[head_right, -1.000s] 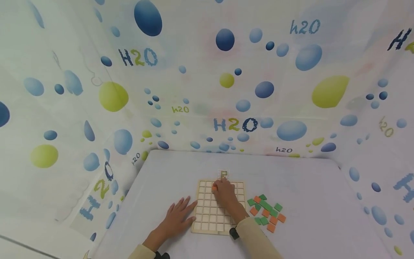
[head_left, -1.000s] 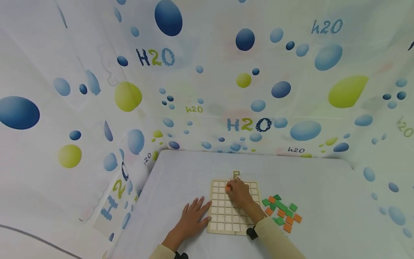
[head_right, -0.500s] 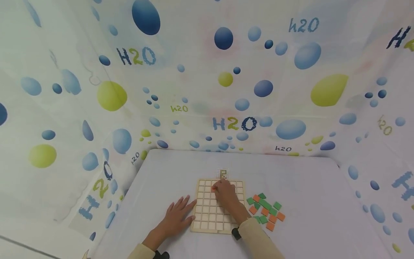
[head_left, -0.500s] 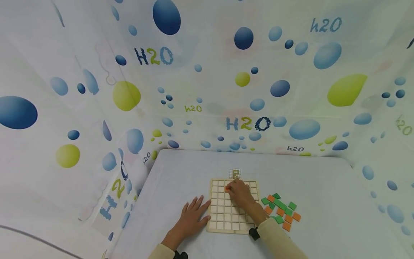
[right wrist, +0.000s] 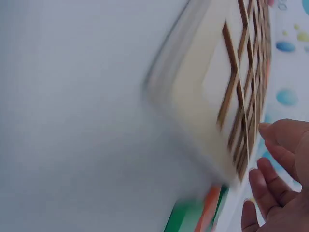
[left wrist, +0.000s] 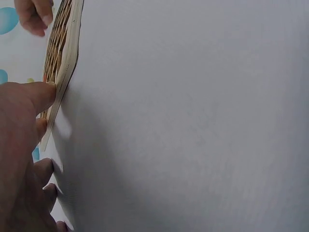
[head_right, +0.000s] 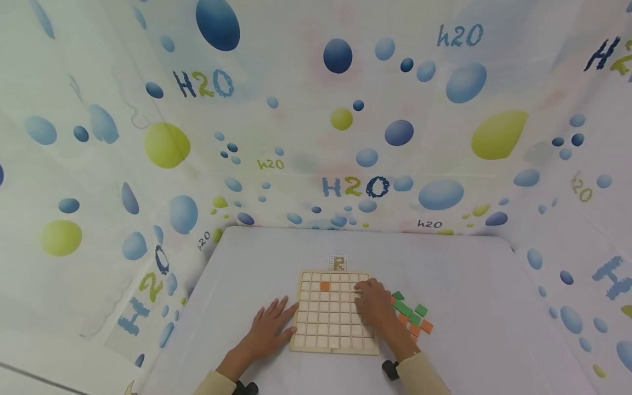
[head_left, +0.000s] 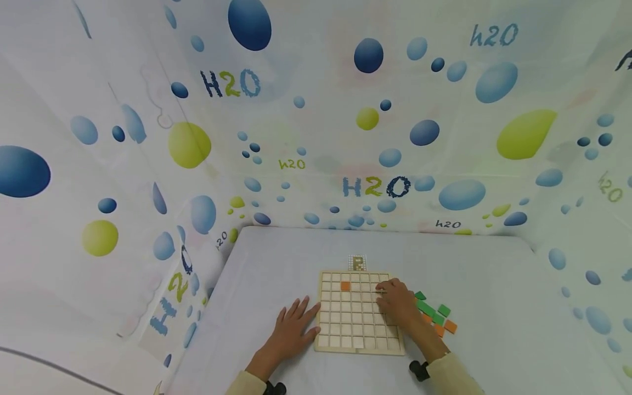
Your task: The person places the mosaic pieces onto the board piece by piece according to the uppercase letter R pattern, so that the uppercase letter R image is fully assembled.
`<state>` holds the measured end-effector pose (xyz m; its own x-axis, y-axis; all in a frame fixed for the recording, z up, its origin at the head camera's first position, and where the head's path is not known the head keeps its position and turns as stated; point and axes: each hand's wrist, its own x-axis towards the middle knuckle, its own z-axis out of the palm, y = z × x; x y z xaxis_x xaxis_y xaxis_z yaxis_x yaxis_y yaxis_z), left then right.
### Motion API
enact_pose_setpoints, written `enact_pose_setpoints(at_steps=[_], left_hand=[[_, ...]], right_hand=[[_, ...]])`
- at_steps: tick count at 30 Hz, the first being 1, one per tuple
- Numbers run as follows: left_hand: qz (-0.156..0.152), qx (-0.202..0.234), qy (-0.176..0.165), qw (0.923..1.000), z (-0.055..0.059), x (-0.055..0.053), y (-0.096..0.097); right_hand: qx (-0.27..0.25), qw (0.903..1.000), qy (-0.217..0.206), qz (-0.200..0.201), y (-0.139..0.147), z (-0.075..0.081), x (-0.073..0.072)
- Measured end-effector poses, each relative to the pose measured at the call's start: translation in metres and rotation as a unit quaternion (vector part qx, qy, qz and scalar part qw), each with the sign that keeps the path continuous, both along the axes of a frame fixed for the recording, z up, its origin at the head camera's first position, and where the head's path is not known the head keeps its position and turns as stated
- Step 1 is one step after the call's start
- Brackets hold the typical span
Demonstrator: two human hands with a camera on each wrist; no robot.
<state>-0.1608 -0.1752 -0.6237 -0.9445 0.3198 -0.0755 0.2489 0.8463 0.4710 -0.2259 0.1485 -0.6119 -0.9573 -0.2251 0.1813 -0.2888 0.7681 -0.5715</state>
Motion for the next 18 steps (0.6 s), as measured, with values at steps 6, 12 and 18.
enact_pose_setpoints(at_steps=[6,12,18], left_hand=[[0.0,0.001,-0.002,1.0,-0.004,0.002,-0.002],[0.002,-0.003,-0.01,0.9999,-0.004,0.002,-0.006],[-0.007,0.004,-0.009,0.9999,-0.004,-0.001,-0.005]], right_hand=[[0.023,0.9964,-0.049,-0.065,0.034,0.0,0.019],[0.025,0.9947,-0.075,-0.066,0.049,-0.009,0.023],[0.039,0.9942,-0.049,-0.087,0.056,-0.013,0.011]])
